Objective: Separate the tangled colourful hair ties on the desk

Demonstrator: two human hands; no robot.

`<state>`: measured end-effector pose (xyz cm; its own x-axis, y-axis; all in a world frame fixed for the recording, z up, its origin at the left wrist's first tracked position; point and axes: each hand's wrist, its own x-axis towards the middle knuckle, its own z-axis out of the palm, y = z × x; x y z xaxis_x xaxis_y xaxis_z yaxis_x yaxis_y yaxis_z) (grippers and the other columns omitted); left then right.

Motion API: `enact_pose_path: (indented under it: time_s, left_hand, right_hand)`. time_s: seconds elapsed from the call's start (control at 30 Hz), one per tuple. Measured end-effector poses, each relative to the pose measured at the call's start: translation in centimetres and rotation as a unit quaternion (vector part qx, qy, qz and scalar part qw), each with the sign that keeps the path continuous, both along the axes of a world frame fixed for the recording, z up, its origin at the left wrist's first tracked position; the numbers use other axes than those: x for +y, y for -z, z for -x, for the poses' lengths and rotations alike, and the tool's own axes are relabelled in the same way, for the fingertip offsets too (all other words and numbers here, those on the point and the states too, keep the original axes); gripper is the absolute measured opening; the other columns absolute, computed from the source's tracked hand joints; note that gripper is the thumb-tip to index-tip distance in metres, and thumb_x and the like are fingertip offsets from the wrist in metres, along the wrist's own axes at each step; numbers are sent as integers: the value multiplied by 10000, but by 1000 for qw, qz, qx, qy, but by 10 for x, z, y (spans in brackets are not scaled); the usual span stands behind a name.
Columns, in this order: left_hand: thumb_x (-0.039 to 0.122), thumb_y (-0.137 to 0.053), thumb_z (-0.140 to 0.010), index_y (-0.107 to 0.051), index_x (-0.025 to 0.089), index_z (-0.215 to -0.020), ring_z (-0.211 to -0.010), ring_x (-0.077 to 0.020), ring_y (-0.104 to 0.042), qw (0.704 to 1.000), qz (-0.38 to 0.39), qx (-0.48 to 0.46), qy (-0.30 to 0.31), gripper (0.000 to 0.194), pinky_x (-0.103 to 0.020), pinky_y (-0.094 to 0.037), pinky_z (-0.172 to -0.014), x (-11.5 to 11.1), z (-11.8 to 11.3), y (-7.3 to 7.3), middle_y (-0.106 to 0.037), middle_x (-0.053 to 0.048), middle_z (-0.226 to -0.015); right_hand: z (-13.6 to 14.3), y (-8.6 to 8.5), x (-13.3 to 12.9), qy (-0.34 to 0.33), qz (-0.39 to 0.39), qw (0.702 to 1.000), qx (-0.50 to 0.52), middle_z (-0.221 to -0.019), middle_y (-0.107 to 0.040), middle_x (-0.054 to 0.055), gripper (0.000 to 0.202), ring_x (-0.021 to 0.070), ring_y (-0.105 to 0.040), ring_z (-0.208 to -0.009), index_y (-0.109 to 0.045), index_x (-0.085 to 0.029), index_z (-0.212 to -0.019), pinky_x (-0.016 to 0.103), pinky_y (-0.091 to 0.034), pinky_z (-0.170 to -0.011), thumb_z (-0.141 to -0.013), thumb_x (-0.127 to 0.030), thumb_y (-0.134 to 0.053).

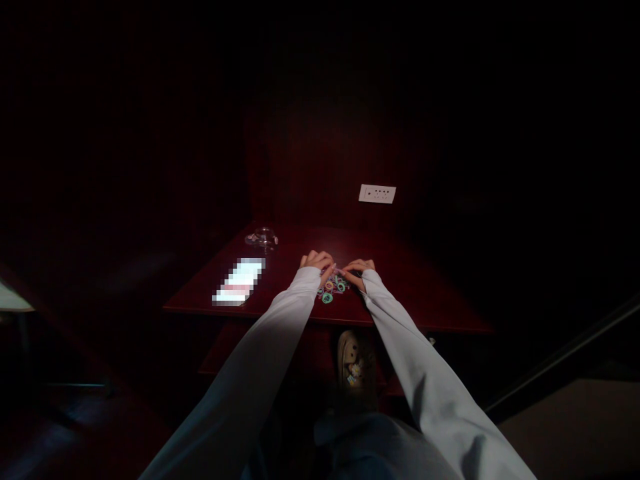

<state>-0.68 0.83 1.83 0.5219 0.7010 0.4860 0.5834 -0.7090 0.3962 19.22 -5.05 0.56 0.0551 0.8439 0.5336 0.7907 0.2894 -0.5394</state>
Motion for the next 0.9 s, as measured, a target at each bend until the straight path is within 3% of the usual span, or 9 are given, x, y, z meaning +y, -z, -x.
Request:
enact_pose_path:
  time_s: [0.3,0.5,0.67,0.9]
  left_hand:
    - [301,-537,-1033,-721,265,-946,-1154,-248,-532,1000,-4,8,-19,207,-400,-365,-963,-4,0,-3,-729,2,-1224]
    - [267,-505,-1053,-715,266,-982,-1166,-252,-537,995,7,-43,-89,221,-392,-364,-953,-5,2,-5,-716,-5,-1267]
    - [275,-542,-1045,-729,263,-971,-1148,-242,-546,999,2,-19,-46,201,-392,-370,-976,-7,1,-5,-731,2,-1224]
    - [288,-548,-1050,-747,255,-958,-1158,-238,-548,999,9,-6,-36,222,-393,-380,-978,-8,-1,-8,-741,-1,-1223]
  right_hand:
    - [1,0,-2,2,-2,1000,6,-1020,-743,63,339,292,-551,-1100,-851,-330,-891,456,-399,-1025,-946,-596,-648]
    - [-2,0,0,16,0,1000,-3,-1043,-737,60,355,284,-559,-1109,-831,-314,-886,445,-403,-1017,-949,-608,-643]
    - [-2,1,3,25,-2,1000,-6,-1031,-753,64,356,283,-569,-1102,-841,-324,-938,438,-411,-1005,-945,-623,-646]
    - [1,0,1,7,-8,1000,5,-1018,-754,76,389,284,-559,-1084,-856,-313,-943,432,-404,-1005,-936,-642,-650]
